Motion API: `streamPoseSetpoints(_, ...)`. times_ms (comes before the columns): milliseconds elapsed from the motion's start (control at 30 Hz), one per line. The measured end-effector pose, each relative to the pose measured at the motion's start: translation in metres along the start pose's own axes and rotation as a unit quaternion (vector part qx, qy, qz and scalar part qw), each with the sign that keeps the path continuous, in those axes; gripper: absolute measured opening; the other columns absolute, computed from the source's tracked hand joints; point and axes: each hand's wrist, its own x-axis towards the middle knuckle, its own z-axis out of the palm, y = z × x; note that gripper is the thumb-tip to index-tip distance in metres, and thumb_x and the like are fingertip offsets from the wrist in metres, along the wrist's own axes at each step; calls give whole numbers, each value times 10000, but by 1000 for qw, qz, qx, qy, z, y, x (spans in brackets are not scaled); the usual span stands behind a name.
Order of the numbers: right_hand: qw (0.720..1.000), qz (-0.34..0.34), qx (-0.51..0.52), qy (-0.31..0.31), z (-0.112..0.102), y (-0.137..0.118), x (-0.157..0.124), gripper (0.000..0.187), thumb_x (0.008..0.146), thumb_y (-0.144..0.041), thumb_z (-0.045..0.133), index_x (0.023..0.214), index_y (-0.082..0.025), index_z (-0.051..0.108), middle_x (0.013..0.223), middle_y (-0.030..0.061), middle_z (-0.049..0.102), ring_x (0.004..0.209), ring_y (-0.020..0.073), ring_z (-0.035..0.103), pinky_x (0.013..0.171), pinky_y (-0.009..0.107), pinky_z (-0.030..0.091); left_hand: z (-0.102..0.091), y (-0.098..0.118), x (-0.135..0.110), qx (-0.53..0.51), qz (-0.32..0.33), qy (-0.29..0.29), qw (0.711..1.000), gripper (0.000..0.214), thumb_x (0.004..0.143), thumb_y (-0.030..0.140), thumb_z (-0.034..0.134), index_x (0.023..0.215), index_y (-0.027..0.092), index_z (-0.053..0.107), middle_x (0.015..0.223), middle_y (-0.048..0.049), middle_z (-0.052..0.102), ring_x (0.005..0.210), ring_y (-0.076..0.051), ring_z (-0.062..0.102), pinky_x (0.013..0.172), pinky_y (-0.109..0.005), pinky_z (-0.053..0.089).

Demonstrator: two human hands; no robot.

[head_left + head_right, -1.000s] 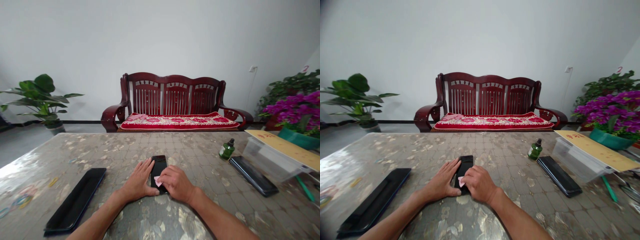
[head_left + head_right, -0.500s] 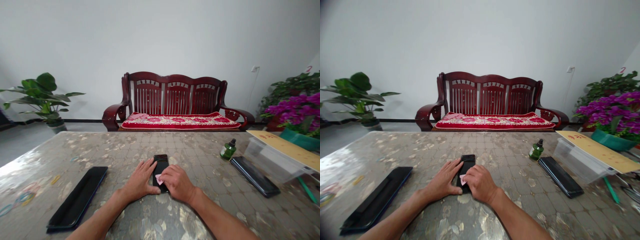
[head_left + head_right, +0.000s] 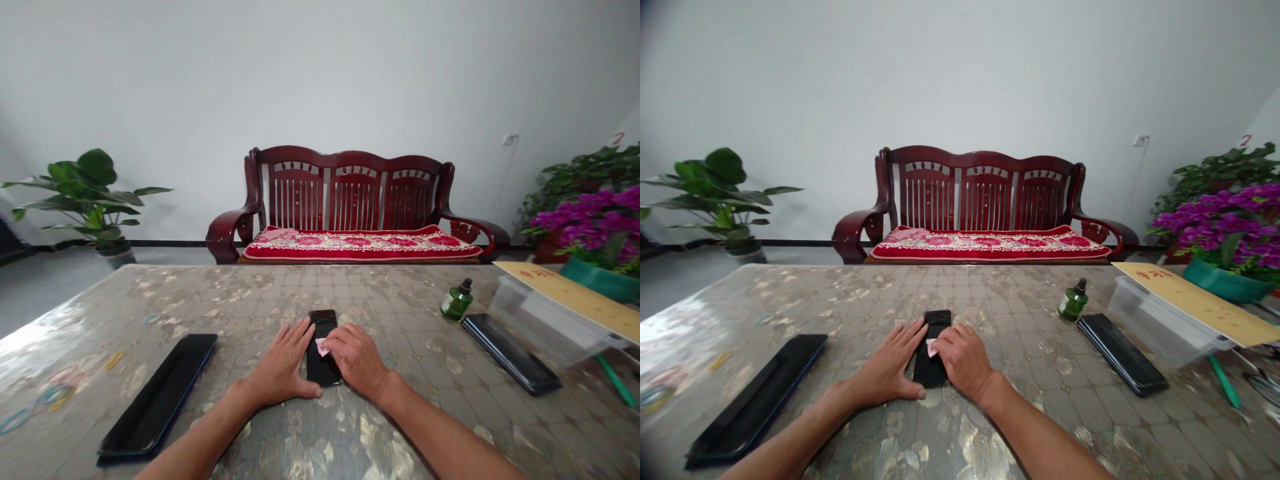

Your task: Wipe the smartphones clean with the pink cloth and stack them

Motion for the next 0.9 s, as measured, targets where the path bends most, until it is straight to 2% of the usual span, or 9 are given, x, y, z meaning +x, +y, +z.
streamPoseSetpoints(167, 1000, -8, 10, -3, 1, 3, 0, 169, 959, -159, 536, 959, -231, 688, 914, 33, 663, 877, 189, 523, 792, 317, 397, 5, 0, 0, 5, 3, 31, 999, 1194, 622, 748, 703, 1537, 124, 258, 1574, -233, 259, 1450, -393, 258, 1179, -566, 181)
streamPoseSetpoints(367, 999, -19, 25, -30, 0, 13, 8, 140, 938, -154, 583, 912, -241, 689, 927, 11, 679, 881, 181, 528, 807, 312, 391, 6, 0, 1, 0, -4, 38, 999, 1103, 648, 658, 723, 1529, 163, 279, 1576, -215, 273, 1447, -376, 276, 1176, -556, 198)
streamPoseSetpoints(533, 999, 32, 15, -12, 2, 10, 17, 150, 948, -163, 578, 914, -238, 704, 909, 15, 692, 870, 176, 537, 828, 316, 396, 4, 4, 3, -6, -26, 43, 999, 963, 723, 558, 713, 1500, 140, 328, 1565, -208, 306, 1444, -347, 299, 1176, -540, 228)
streamPoseSetpoints(633, 999, 37, 21, -22, 3, 4, 17, 161, 941, -153, 576, 890, -230, 708, 873, 22, 681, 846, 174, 539, 806, 311, 400, 4, 3, 3, -11, -24, 55, 998, 931, 743, 551, 702, 1502, 164, 325, 1563, -197, 318, 1440, -339, 312, 1174, -532, 235)
streamPoseSetpoints(800, 998, -30, 30, -46, 0, 2, 16, 160, 927, -158, 580, 896, -239, 714, 858, 23, 676, 852, 179, 535, 799, 314, 391, 5, 0, 3, -15, -17, 47, 999, 935, 752, 583, 686, 1507, 175, 315, 1568, -192, 311, 1442, -338, 308, 1176, -529, 228)
streamPoseSetpoints(900, 999, -7, 20, -41, 0, 9, 20, 168, 936, -170, 579, 932, -253, 725, 870, 18, 686, 865, 182, 543, 799, 316, 388, 4, 0, 3, -20, -18, 47, 999, 903, 761, 568, 690, 1499, 187, 338, 1559, -186, 332, 1435, -336, 324, 1177, -534, 224)
